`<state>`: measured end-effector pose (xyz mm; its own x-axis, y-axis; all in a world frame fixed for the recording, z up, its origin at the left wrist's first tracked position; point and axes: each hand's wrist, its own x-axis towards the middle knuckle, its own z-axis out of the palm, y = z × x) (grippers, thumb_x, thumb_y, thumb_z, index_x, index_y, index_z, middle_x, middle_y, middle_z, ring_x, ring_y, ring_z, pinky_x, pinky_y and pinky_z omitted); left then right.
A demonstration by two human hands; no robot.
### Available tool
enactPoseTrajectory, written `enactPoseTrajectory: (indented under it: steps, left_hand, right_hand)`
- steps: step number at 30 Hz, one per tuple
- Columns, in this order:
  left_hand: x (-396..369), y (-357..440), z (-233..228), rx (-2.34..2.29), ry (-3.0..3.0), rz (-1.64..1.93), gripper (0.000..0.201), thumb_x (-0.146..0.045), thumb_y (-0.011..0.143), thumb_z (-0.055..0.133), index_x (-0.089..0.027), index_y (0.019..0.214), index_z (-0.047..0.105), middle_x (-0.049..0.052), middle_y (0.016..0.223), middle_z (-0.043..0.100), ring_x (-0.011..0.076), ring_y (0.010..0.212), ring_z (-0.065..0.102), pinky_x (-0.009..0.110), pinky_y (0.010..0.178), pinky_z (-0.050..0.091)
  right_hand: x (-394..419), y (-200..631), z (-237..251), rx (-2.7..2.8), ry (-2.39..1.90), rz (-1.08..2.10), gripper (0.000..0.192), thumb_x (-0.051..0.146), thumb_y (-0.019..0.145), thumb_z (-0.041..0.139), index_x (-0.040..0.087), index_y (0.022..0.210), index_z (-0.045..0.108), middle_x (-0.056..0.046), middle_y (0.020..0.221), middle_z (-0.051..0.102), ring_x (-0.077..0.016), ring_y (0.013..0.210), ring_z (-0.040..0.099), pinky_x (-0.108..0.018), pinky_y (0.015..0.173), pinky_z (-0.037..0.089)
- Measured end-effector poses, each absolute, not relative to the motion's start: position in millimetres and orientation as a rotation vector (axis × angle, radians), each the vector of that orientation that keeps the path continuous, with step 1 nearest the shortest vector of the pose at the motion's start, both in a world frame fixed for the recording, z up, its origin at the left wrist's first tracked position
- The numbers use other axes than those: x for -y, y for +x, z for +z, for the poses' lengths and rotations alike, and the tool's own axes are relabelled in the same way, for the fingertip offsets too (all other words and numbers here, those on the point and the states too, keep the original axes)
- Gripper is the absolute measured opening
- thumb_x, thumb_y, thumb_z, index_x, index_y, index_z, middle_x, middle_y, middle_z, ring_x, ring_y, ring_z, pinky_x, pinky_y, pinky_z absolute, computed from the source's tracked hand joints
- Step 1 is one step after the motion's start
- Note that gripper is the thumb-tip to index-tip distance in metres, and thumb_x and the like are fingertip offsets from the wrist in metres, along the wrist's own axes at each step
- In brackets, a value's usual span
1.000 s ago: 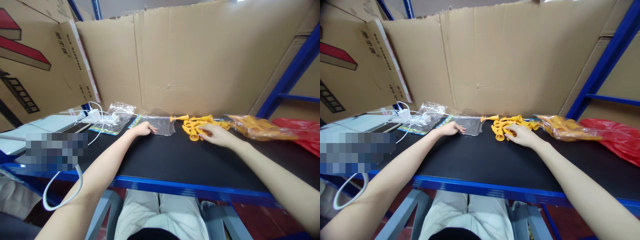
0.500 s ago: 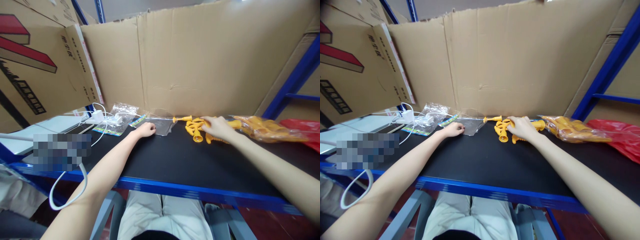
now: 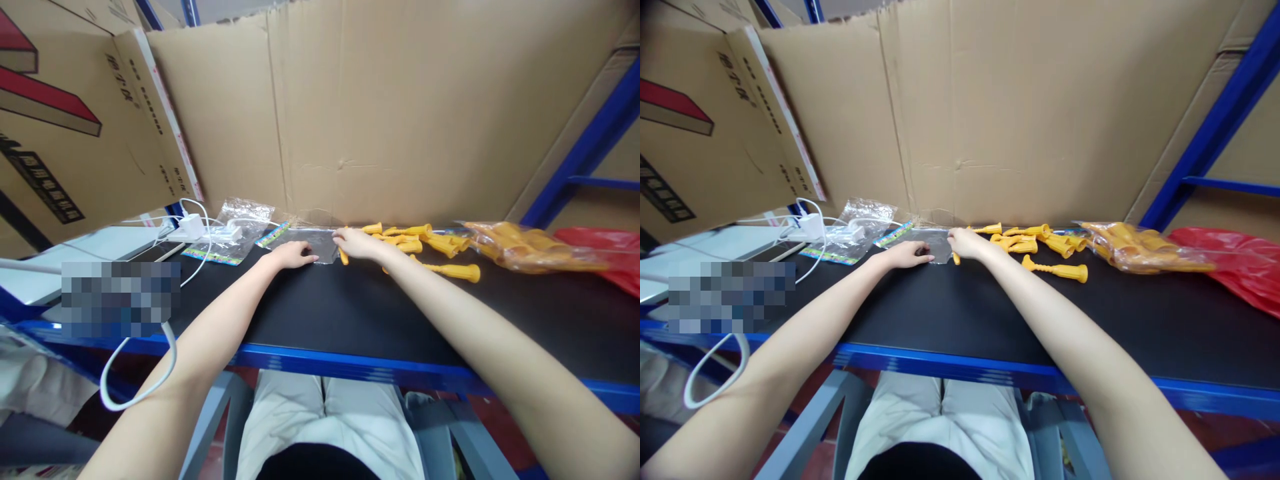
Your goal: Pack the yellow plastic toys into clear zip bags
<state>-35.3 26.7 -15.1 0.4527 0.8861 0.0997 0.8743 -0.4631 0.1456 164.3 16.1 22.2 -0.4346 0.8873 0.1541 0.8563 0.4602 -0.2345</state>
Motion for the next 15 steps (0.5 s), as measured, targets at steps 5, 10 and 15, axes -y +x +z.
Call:
enactPoseTrajectory:
  steps: [5,10,15]
  left_hand:
    - [-27,-34,-15,-1.701,2.582,0.166,0.06,-0.066,0.076,0.038,-0.018,0.108,0.056,0.01,0.109,0.063,0.0242,0.096,0.059,0.03,0.079,0.044]
    - [-29,-36,-16,-1.784,2.552,0.122,0.062,-0.066,0.077,0.035,-0.016,0.108,0.055,0.012,0.112,0.061,0.0265,0.1,0.058,0.032,0.08,0.044]
    - [-27,-35,-15,-1.772,2.544,0.116,0.058,-0.063,0.078,0.036,-0.016,0.105,0.056,0.012,0.111,0.061,0.027,0.099,0.058,0.032,0.08,0.044]
  right_hand:
    - [-19,166,5,2.441,-1.473,0.006,0.038,0.024,0.089,0.036,0.012,0.124,0.046,-0.016,0.123,0.053,-0.0247,0.112,0.051,-0.034,0.089,0.04]
    - [-17,197,14,2.554,-1.693,-0.128,0.031,0.033,0.082,0.048,0.018,0.107,0.058,-0.013,0.11,0.061,-0.0292,0.102,0.056,-0.042,0.085,0.042]
    - [-19,226,9,2.667,-1.753,-0.036,0.024,0.028,0.075,0.055,0.017,0.096,0.059,-0.012,0.096,0.065,-0.0263,0.086,0.062,-0.035,0.071,0.047]
